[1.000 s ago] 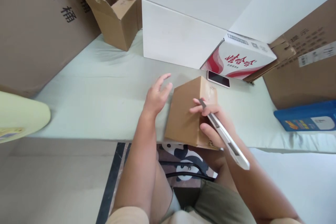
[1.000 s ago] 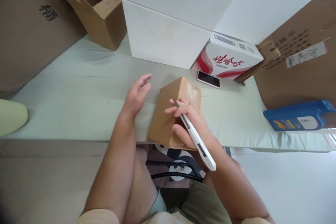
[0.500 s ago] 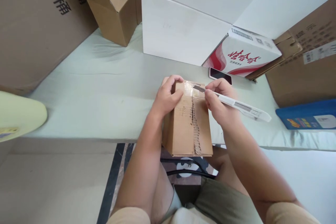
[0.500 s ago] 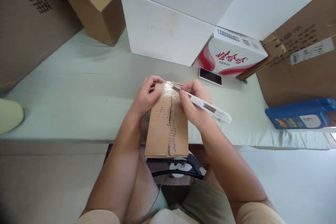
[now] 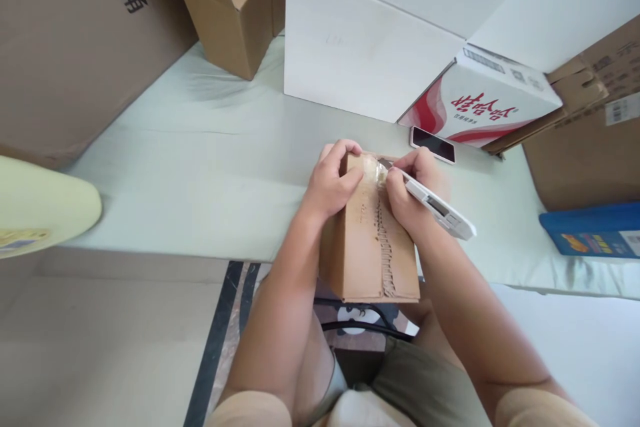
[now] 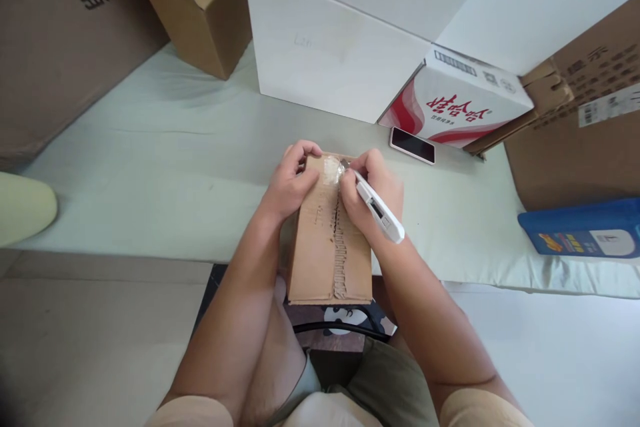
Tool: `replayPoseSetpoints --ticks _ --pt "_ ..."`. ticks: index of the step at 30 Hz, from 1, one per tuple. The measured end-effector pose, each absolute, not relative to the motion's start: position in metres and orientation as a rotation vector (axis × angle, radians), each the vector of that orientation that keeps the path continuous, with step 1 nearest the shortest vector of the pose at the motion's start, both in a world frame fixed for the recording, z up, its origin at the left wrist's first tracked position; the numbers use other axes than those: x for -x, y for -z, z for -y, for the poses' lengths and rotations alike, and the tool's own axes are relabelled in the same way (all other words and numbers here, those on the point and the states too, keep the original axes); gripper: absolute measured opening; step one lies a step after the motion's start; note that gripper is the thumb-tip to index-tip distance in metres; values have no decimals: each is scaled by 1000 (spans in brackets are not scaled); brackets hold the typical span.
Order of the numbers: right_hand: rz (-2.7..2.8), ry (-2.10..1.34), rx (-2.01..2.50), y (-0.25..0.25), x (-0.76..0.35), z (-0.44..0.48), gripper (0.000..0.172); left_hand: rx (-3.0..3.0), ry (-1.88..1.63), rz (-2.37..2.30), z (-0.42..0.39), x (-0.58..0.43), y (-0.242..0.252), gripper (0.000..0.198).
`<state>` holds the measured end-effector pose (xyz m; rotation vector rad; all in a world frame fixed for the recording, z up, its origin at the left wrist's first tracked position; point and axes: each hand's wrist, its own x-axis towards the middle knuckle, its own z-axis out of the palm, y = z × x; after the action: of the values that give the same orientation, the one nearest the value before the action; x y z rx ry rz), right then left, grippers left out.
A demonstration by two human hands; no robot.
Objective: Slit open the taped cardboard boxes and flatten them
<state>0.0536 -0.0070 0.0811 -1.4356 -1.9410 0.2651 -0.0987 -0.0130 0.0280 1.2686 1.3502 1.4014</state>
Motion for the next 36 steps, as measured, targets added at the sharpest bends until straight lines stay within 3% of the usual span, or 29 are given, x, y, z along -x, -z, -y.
replayPoseSetpoints --ticks 36 --pt "1982 -279 1314 -79 -57 9 8 -1240 -1394 -1371 14 97 -32 17"
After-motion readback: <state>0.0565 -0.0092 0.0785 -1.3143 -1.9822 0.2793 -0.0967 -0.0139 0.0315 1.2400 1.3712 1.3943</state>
